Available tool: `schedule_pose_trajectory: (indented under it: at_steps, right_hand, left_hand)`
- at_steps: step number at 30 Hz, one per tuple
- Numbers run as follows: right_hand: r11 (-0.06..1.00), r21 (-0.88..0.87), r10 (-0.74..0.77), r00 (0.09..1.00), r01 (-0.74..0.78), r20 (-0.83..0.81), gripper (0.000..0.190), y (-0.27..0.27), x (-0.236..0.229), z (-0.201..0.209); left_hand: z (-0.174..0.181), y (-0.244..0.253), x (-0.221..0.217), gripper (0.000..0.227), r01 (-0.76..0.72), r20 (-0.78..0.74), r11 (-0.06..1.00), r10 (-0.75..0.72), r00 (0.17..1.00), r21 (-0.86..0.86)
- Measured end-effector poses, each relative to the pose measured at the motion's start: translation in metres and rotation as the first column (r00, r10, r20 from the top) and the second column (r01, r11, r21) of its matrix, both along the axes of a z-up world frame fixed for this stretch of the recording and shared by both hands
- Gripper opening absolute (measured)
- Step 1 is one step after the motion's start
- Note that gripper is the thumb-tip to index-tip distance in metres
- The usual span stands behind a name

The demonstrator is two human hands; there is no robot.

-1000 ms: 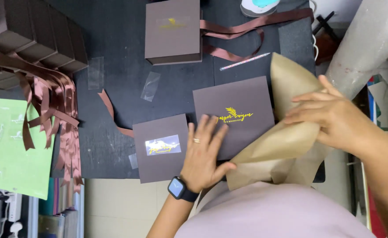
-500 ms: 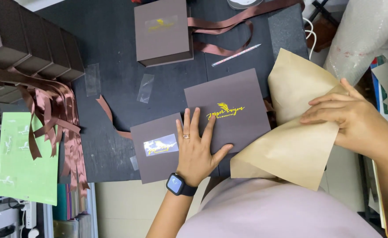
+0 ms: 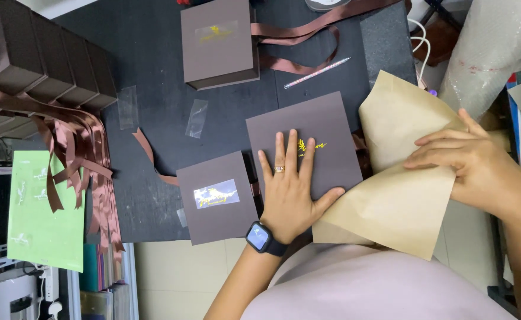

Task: The person places a gold logo sticker on a brown box, smooths it with a pen, and then uses a handheld heat tool to press the sticker onto the box. The person repeats this process on multiple boxes, handling each one individually.

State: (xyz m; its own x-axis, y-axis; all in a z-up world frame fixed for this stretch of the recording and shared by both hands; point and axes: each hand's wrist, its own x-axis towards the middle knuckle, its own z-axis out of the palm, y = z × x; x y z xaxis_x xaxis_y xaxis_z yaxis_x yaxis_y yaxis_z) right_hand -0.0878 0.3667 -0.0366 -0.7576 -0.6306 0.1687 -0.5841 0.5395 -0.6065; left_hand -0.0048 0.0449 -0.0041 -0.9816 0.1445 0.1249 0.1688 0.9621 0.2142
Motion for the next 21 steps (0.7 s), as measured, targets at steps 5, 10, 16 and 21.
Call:
schedule_pose_trajectory:
  at_steps: [5, 10, 16, 21]
  right_hand:
    - [0.998, -0.049, -0.024, 0.997, 0.027, 0.077, 0.019, 0.003, -0.001, -0.003]
    - [0.988, -0.124, 0.110, 0.987, -0.095, 0.118, 0.013, 0.003, -0.021, 0.007]
    - [0.954, -0.069, 0.300, 0.931, -0.292, 0.209, 0.014, -0.044, -0.030, 0.003]
    - [0.934, -0.056, 0.351, 0.874, -0.354, 0.335, 0.047, -0.056, -0.032, -0.044]
  left_hand:
    - [0.006, -0.002, 0.010, 0.080, 0.073, 0.013, 0.995, -0.074, 0.997, 0.071]
    - [0.018, -0.014, 0.027, 0.049, -0.016, -0.083, 0.919, 0.053, 0.995, 0.393]
    - [-0.009, -0.041, 0.035, 0.067, -0.566, 0.308, 0.570, 0.489, 0.816, 0.596]
    - [0.000, -0.031, 0.035, 0.071, -0.648, 0.482, 0.515, 0.432, 0.762, 0.562]
